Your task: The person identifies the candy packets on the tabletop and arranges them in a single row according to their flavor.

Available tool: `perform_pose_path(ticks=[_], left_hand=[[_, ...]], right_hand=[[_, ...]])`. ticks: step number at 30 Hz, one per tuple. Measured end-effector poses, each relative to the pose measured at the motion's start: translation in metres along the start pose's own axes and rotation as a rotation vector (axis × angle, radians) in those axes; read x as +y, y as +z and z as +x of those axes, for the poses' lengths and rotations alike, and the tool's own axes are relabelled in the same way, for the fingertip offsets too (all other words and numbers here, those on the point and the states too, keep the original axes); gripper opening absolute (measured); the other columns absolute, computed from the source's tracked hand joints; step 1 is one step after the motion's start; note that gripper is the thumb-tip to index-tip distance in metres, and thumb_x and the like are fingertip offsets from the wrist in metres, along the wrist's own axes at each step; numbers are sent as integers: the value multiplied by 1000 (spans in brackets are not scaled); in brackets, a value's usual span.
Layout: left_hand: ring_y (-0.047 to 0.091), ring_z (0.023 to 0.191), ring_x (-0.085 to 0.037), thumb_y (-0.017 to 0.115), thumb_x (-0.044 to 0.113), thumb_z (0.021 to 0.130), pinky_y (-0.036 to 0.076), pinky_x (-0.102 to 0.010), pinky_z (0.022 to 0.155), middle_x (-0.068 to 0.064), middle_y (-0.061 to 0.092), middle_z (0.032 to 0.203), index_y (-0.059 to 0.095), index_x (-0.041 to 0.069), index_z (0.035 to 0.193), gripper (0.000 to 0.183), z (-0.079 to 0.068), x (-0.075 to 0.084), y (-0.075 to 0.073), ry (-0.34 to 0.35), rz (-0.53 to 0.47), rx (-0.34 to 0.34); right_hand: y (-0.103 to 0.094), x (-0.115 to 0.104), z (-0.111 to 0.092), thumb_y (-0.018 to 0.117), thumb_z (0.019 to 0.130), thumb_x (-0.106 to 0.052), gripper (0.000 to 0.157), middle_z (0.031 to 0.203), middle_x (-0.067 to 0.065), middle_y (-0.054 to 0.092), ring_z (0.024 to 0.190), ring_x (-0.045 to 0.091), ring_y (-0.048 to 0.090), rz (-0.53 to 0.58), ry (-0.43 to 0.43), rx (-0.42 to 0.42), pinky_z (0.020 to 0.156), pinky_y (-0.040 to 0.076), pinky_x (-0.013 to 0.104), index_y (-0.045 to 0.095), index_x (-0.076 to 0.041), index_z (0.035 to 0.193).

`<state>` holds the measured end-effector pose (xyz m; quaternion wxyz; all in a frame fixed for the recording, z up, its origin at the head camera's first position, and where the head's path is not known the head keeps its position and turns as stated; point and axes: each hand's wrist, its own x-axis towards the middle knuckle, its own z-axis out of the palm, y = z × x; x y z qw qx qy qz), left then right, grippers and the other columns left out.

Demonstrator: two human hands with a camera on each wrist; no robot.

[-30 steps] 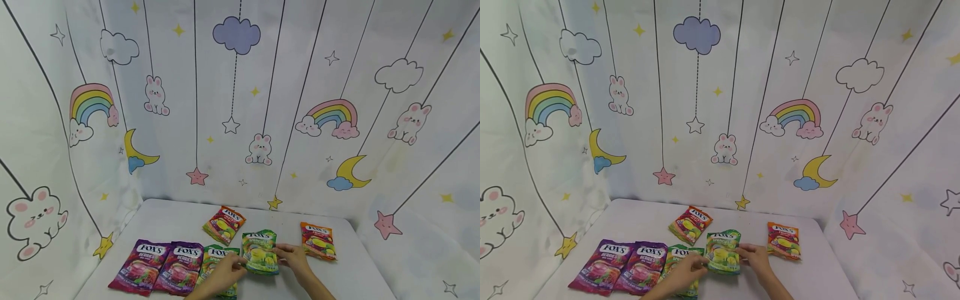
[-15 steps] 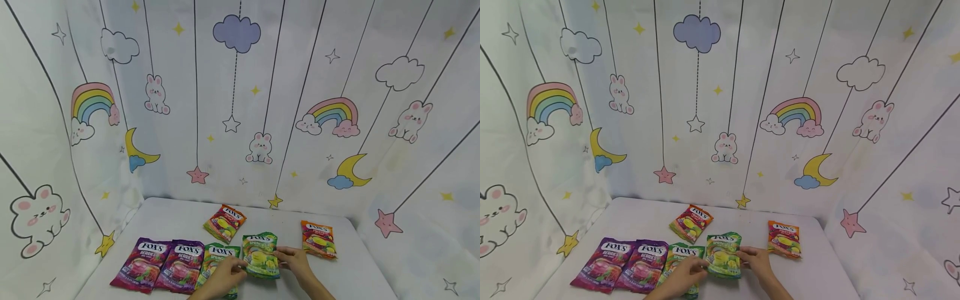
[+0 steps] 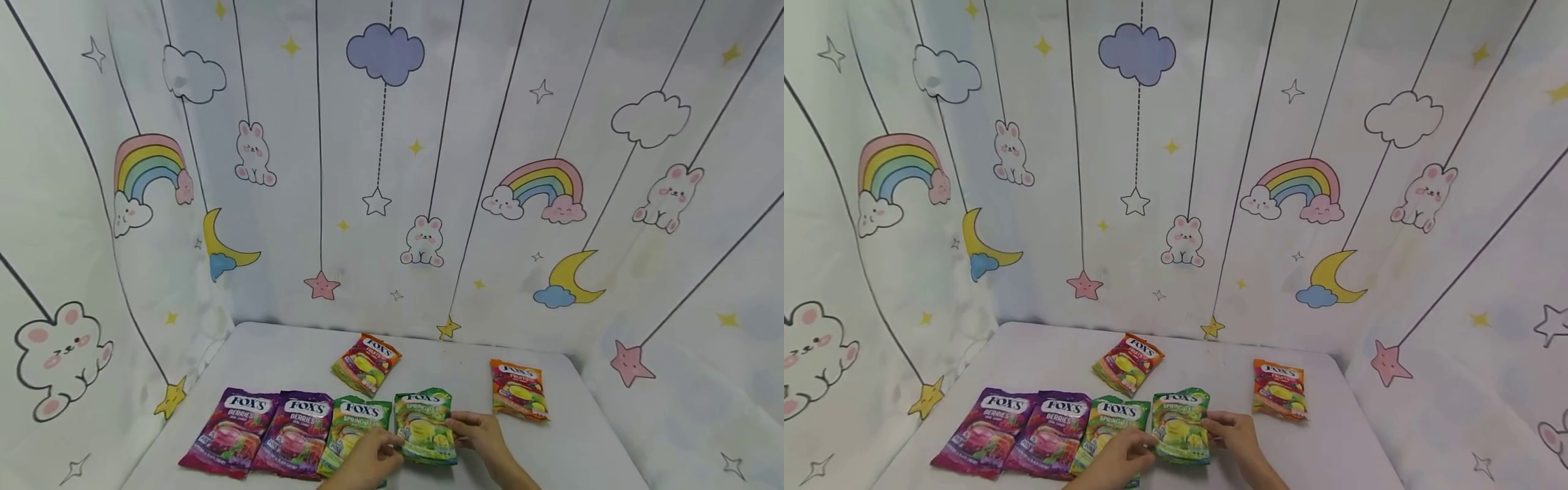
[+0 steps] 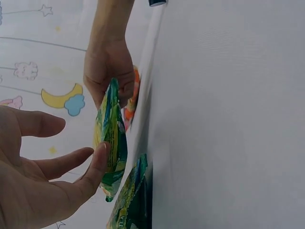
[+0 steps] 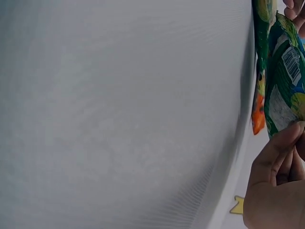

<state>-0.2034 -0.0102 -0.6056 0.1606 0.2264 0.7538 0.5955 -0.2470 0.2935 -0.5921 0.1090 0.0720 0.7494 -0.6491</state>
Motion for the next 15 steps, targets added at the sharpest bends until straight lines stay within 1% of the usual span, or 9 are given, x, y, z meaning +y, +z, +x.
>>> perform_pose_path(ticks=[3,6,9,12,15], left_hand=[[62,99,-7,70,35,98,54,-25,82,1,59,114,73,14,125,34,8,-28,1,-40,-19,3],[62,99,-11,73,34,96,54,-27,82,-2,58,115,74,17,122,32,12,-47,5,-66,-44,12],[64,100,-14,74,31,95,56,-31,82,-5,57,118,74,16,123,31,12,-53,8,-83,-58,15],[66,100,-17,74,30,95,57,-32,83,-5,57,118,74,15,122,31,10,-53,9,-99,-81,15],[66,100,-18,74,31,95,57,-32,82,-5,57,117,75,16,121,31,9,-53,10,-103,-98,11]], right_hand=[[1,2,0,84,90,-19,34,100,9,79,81,16,73,-8,11,-4,74,62,33,77,3,115],[1,4,-1,84,89,-19,33,100,8,79,80,15,73,-14,29,-8,73,62,32,77,2,114],[1,5,-4,83,90,-19,33,100,7,79,80,14,73,-16,34,-29,73,61,31,77,2,114],[1,5,-6,83,91,-19,33,101,7,79,80,13,73,-16,37,-48,73,61,30,77,3,114],[1,5,-8,83,90,-19,33,100,7,79,80,13,73,-21,48,-47,72,61,30,77,3,114]])
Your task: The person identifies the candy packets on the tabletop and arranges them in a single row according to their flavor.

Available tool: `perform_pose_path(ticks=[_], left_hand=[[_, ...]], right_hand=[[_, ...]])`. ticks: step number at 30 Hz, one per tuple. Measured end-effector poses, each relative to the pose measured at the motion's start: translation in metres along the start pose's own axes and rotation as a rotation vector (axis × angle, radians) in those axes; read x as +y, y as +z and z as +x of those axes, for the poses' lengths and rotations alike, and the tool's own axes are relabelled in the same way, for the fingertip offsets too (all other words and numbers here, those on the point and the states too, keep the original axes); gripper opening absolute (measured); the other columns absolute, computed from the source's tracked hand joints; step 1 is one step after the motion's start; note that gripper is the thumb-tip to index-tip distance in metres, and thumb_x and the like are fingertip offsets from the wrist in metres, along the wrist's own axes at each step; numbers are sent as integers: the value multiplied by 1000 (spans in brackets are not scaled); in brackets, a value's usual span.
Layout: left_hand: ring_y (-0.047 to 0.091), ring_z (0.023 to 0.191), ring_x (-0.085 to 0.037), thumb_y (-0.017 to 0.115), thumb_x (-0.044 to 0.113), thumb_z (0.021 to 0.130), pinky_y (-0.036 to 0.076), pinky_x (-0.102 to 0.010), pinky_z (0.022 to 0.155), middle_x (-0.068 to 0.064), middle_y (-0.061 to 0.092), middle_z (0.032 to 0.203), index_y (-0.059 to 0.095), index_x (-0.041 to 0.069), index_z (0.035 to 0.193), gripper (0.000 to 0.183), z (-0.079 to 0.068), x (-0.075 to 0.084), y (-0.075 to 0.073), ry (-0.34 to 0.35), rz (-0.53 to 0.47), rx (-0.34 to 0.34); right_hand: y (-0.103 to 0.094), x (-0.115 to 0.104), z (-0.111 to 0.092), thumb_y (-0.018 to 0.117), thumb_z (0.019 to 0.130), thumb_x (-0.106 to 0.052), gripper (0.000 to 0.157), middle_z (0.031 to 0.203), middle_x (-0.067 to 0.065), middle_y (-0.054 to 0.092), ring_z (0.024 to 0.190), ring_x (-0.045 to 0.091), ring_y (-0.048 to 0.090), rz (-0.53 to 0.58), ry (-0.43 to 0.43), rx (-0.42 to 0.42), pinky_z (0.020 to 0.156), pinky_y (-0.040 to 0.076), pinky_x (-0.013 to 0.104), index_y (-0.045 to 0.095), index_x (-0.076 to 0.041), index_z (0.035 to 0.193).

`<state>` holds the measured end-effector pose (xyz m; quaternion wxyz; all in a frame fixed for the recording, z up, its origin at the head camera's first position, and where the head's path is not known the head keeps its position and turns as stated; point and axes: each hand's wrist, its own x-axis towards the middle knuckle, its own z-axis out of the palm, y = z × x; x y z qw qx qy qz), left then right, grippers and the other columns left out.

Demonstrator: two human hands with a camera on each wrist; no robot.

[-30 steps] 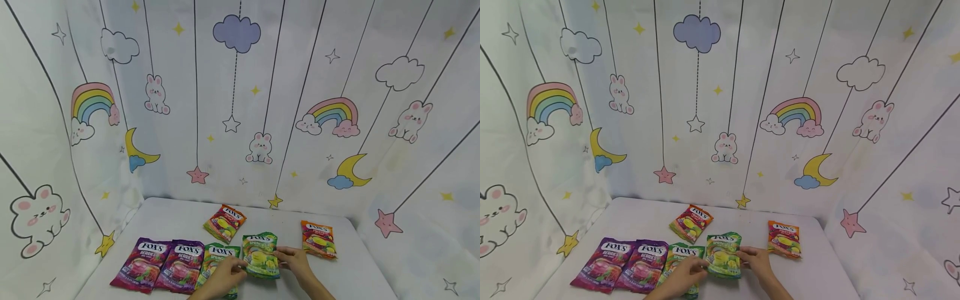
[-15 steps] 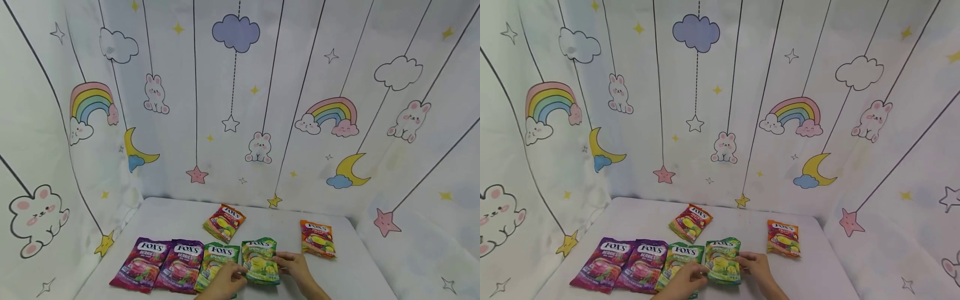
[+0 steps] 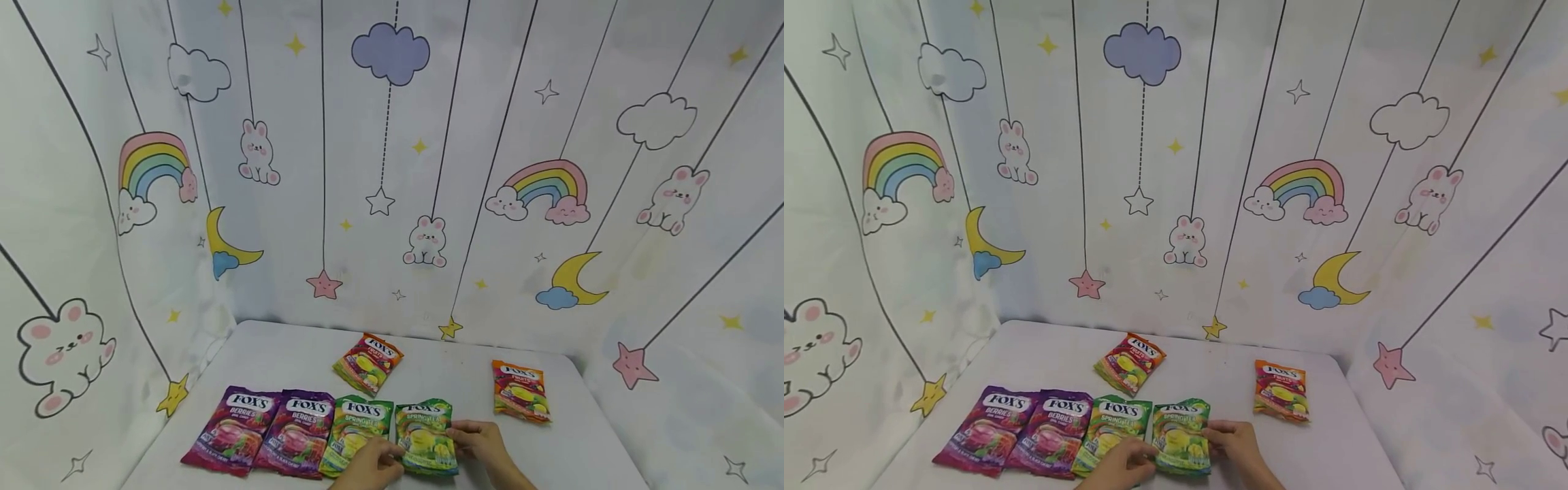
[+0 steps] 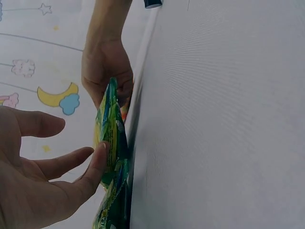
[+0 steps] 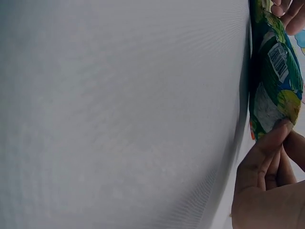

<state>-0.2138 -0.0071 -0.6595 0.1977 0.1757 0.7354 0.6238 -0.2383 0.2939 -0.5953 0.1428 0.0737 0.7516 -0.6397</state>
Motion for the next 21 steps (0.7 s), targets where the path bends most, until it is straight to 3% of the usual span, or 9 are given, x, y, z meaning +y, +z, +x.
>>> perform_pose_path(ticks=[7,14,21], left_hand=[[67,103,-22,75,33,96,58,-38,86,-7,57,122,75,15,120,30,4,-12,0,-17,-47,-19],[66,103,-21,74,30,96,57,-33,86,-8,57,122,73,12,124,33,-6,-2,0,11,-47,0],[66,103,-20,75,33,96,58,-35,87,-7,55,120,73,11,125,36,-4,-9,0,-2,-70,-20]], right_hand=[[-1,5,3,83,90,-19,33,98,8,79,79,14,73,-28,26,-7,72,61,31,77,4,113],[2,3,6,85,88,-23,35,97,6,79,76,12,71,-88,54,2,70,60,29,78,0,113],[2,7,8,84,89,-21,31,90,6,78,71,12,71,-116,45,-11,66,59,28,78,1,108]])
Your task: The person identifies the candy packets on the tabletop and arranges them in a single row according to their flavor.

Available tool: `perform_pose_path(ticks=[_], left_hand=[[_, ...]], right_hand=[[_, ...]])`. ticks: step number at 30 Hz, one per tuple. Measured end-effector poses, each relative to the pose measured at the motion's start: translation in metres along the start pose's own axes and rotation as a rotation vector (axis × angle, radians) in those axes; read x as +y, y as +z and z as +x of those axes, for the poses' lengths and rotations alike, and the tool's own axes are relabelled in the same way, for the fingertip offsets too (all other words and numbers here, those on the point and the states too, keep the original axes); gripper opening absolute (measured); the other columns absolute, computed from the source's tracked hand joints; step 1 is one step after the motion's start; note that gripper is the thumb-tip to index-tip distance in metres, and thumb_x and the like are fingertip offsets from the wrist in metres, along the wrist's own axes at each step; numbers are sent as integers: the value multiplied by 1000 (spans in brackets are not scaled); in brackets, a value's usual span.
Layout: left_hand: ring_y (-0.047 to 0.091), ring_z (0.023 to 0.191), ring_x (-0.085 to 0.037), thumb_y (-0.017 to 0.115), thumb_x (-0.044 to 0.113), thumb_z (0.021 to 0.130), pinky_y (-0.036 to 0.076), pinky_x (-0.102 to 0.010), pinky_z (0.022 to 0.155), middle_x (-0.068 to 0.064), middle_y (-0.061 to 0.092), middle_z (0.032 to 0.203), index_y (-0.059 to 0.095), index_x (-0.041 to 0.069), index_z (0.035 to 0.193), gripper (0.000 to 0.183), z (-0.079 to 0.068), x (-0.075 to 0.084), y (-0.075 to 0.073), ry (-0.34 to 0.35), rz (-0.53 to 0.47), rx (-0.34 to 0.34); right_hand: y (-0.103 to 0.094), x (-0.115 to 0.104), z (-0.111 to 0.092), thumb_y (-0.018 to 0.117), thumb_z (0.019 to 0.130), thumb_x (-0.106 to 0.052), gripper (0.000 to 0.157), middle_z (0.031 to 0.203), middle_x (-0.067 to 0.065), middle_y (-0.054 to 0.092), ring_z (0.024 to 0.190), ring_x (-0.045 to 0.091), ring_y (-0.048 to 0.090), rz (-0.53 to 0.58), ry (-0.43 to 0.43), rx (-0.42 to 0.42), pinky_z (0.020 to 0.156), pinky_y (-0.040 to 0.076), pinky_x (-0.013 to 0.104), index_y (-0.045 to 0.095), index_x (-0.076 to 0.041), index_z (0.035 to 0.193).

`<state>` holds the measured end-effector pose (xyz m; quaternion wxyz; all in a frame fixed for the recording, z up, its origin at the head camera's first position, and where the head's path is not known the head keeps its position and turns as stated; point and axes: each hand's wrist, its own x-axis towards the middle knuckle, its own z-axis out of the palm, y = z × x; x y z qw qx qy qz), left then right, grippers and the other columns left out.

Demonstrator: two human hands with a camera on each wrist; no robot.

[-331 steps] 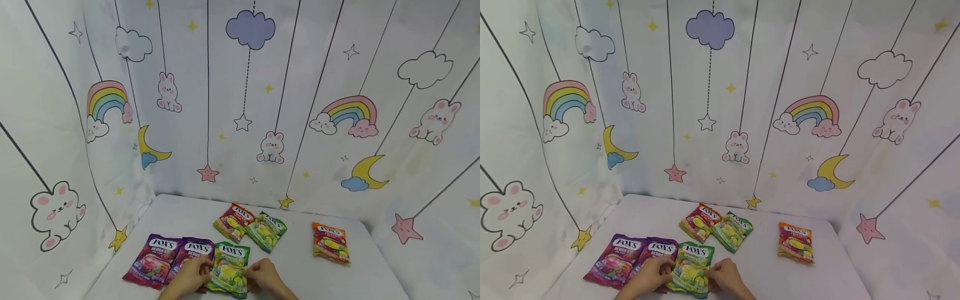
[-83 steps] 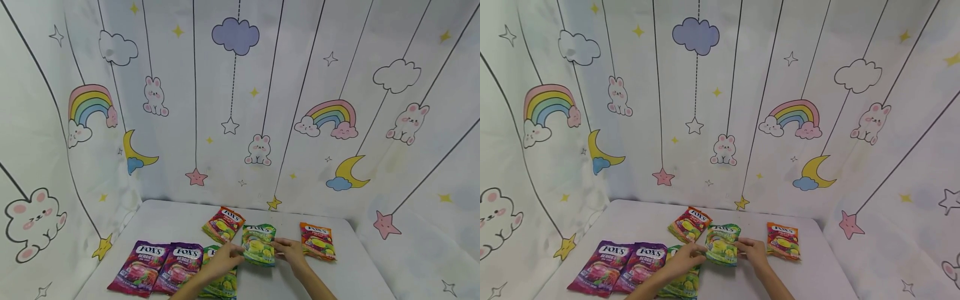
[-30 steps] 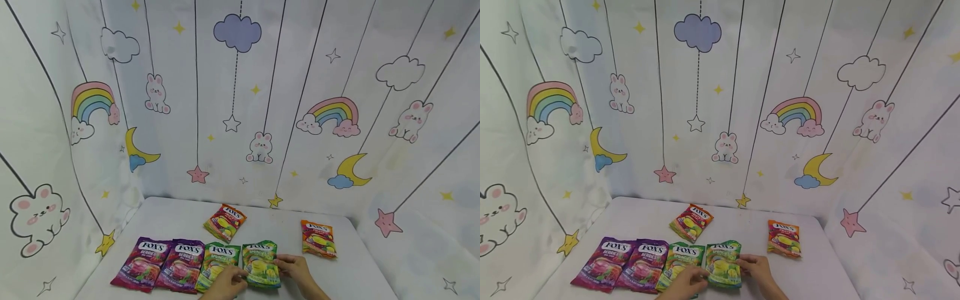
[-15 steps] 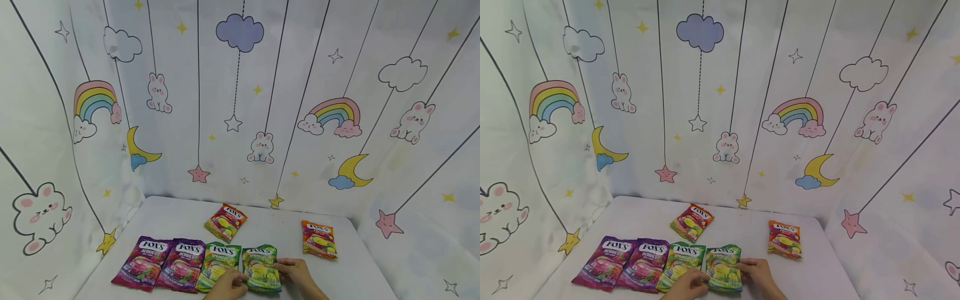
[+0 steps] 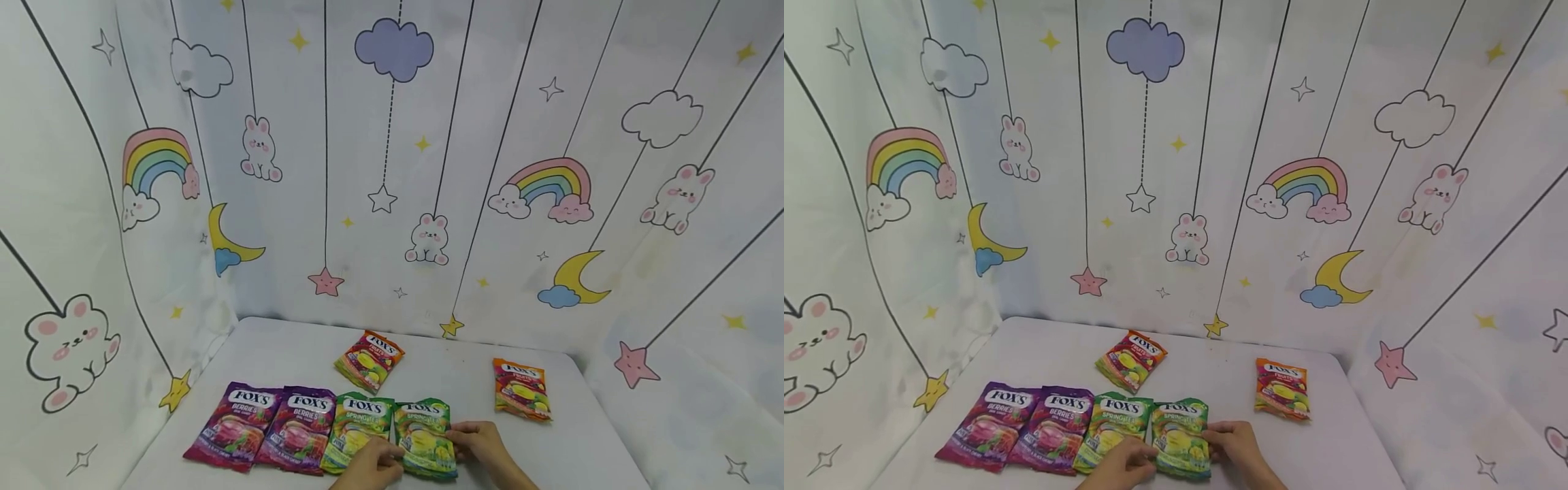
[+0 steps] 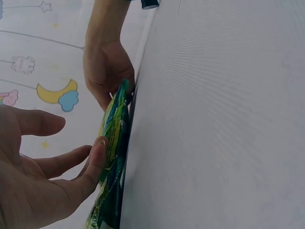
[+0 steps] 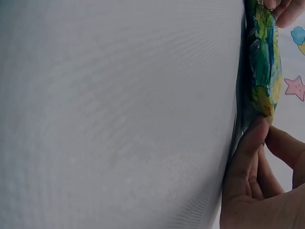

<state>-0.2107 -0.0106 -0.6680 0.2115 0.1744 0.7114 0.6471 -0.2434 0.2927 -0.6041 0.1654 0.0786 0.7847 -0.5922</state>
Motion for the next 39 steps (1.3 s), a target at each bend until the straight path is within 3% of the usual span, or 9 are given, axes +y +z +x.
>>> perform_pose_path(ticks=[11,18,26,32,35,39], left_hand=[[67,101,-24,77,32,95,58,-41,87,-6,58,122,73,6,121,37,-4,2,-3,-40,-16,35],[67,92,-19,76,28,94,55,-27,76,-4,59,111,75,8,115,29,-8,8,2,-17,-13,69],[70,92,-22,71,24,97,55,-26,74,-8,58,113,73,5,116,27,-13,10,0,-7,-121,32],[69,90,-14,70,18,97,58,-29,81,-8,64,118,71,-2,119,29,-29,44,-4,-2,-50,33],[69,87,-16,67,12,97,58,-32,79,-11,67,115,71,-6,120,29,-35,64,-3,-10,10,63],[69,90,-17,65,14,98,59,-35,78,-11,65,115,71,-6,122,32,-35,76,-9,-16,42,102]], right_hand=[[-3,3,0,85,88,-21,27,83,4,77,69,13,72,-32,2,-53,64,61,28,77,-1,105],[-4,-1,1,86,86,-18,28,82,7,77,67,15,72,-56,-25,-58,62,61,30,76,0,105],[-2,-12,0,90,82,-20,31,83,6,75,67,16,72,-182,-12,5,63,61,32,73,0,100],[6,-22,1,92,79,-26,48,88,8,67,65,18,66,-191,-29,145,59,58,32,61,0,106],[10,-28,3,85,86,-25,37,86,8,66,65,18,63,-144,-60,180,58,58,33,65,0,105],[13,-39,7,76,95,-22,27,89,11,71,65,17,65,-77,-132,184,60,60,33,73,1,109]])
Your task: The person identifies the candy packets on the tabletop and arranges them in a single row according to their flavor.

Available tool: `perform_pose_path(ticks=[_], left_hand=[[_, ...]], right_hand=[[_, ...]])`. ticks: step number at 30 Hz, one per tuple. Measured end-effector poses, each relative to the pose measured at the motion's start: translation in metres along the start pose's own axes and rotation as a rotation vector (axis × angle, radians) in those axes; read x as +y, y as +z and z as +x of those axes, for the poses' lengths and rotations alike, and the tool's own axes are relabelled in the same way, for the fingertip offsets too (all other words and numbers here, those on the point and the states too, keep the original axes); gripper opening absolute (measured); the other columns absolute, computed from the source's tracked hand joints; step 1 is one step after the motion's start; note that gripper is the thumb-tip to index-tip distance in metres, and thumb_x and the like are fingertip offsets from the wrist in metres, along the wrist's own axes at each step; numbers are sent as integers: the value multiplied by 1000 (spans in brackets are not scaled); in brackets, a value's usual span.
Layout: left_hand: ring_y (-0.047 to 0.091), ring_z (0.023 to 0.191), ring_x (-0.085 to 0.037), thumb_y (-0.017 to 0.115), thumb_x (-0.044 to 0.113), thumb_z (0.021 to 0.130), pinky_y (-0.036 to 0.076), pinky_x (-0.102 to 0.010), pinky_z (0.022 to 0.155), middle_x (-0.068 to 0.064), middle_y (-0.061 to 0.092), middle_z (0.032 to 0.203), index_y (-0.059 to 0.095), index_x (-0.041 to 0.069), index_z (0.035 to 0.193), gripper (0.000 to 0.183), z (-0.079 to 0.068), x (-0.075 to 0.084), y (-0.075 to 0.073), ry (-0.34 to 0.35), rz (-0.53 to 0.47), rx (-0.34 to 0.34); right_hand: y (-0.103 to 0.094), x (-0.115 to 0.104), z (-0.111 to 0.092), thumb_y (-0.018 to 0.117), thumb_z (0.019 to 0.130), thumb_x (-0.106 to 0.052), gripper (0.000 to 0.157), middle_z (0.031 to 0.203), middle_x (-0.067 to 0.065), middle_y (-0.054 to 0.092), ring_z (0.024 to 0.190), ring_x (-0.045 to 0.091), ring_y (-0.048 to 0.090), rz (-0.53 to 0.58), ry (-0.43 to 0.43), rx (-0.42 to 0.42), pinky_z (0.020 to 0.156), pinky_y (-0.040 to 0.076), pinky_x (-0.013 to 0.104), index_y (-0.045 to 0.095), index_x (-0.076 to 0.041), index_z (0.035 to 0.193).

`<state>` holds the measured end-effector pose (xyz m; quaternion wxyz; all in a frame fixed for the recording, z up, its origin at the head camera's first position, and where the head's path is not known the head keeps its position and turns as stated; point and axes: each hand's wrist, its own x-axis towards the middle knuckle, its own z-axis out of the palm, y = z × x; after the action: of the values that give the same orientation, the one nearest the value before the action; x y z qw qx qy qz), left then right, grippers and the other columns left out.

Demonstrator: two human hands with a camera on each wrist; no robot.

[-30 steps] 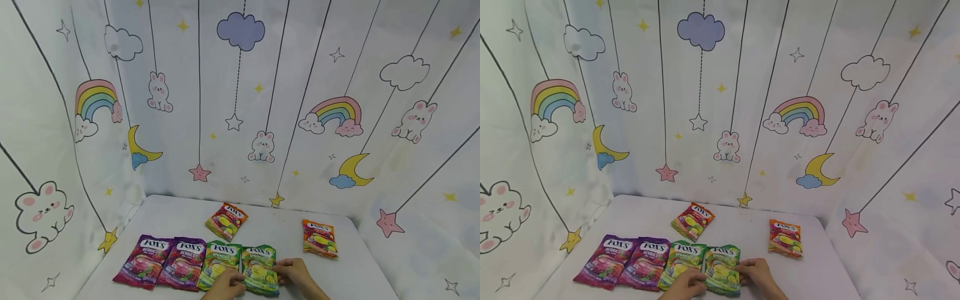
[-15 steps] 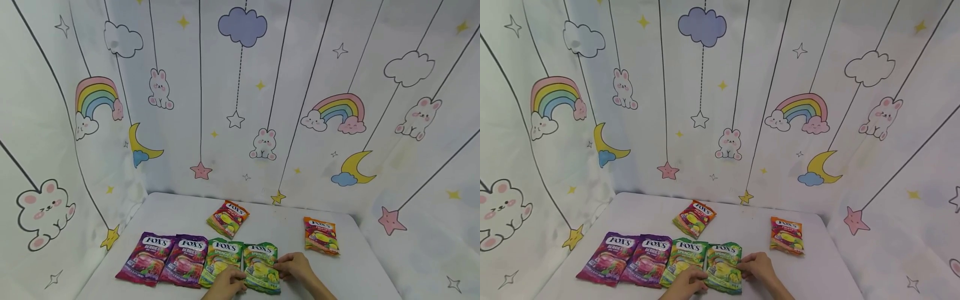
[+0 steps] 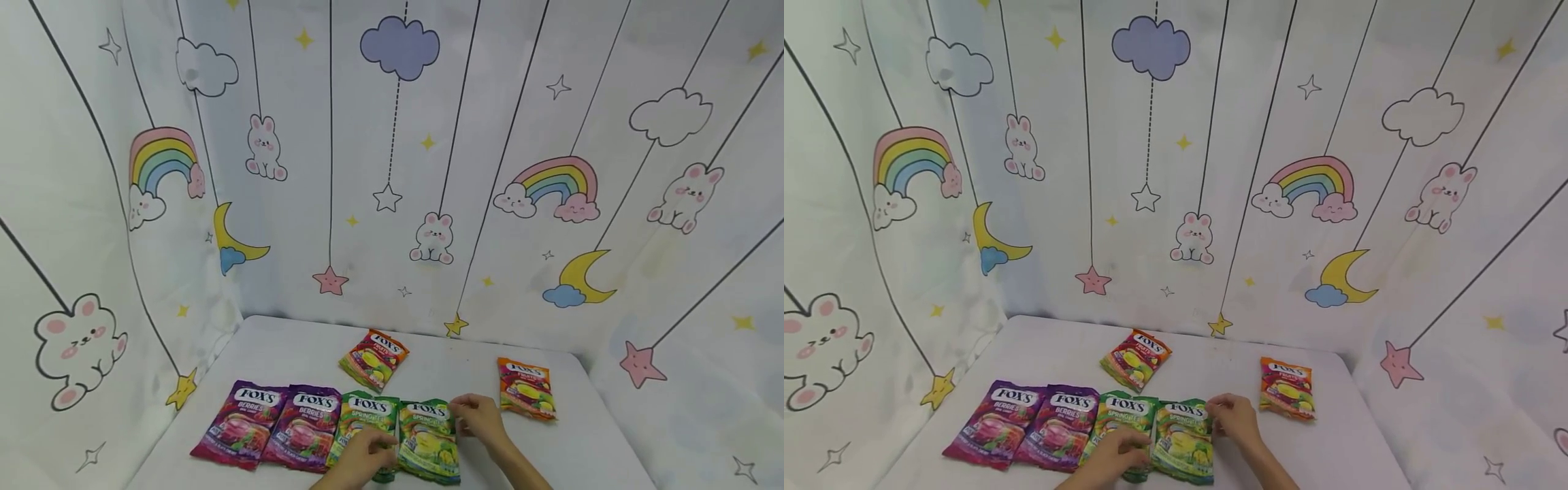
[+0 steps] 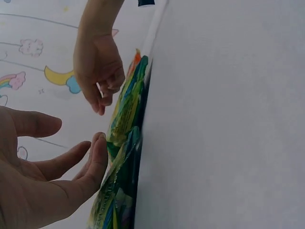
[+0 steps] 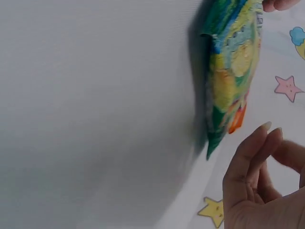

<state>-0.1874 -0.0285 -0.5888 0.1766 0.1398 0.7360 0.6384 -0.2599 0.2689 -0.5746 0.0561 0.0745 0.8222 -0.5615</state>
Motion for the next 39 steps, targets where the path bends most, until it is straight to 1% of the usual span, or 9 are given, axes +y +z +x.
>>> perform_pose_path(ticks=[3,5,10,16,19,22,27,34,39], left_hand=[[69,95,-15,66,24,100,59,-33,80,-8,66,118,71,-1,125,36,2,3,-11,4,27,15],[69,97,-17,67,26,101,59,-34,80,-10,66,121,70,-1,125,37,2,7,-18,32,41,34],[68,99,-27,65,18,102,59,-46,81,-21,60,124,69,-6,124,33,1,26,-30,94,51,114],[66,97,-25,64,19,102,56,-42,77,-21,59,127,69,-1,125,31,7,33,-47,110,100,190],[64,99,-23,65,21,101,55,-39,76,-19,57,128,70,2,125,31,10,34,-55,103,127,218],[64,103,-25,66,23,101,55,-39,77,-18,58,129,71,2,124,31,11,36,-62,92,162,240],[63,104,-28,66,23,100,55,-39,76,-23,58,131,69,-1,127,36,14,38,-69,108,197,260],[64,105,-25,64,29,103,57,-41,78,-25,55,137,60,0,138,46,19,40,-76,96,189,280],[65,107,-28,64,31,104,56,-39,75,-24,56,137,62,1,134,43,24,38,-84,116,242,313]], right_hand=[[4,-10,5,70,100,-17,26,93,17,73,65,18,67,66,-52,20,61,61,34,73,4,115],[7,-18,8,67,101,-15,25,93,19,73,64,19,68,110,-80,45,61,62,34,73,4,117],[12,-35,15,68,102,-14,20,87,15,74,63,18,66,163,-136,71,61,62,34,77,1,111],[20,-47,23,77,97,-19,21,87,16,77,58,15,62,146,-150,37,62,61,32,78,0,105],[27,-49,30,80,94,-27,26,87,13,77,61,16,67,145,-152,8,66,63,33,79,-1,101],[34,-54,35,77,97,-29,30,91,15,77,71,21,74,153,-163,-42,71,64,37,78,0,103],[47,-63,42,67,103,-18,26,101,21,76,83,29,77,174,-194,-92,74,64,40,74,4,115],[59,-74,54,67,103,-16,23,112,24,74,85,27,76,172,-160,-54,73,64,40,73,1,117],[65,-77,62,66,103,-17,29,113,23,73,88,28,76,167,-111,-46,75,64,41,70,5,121]])
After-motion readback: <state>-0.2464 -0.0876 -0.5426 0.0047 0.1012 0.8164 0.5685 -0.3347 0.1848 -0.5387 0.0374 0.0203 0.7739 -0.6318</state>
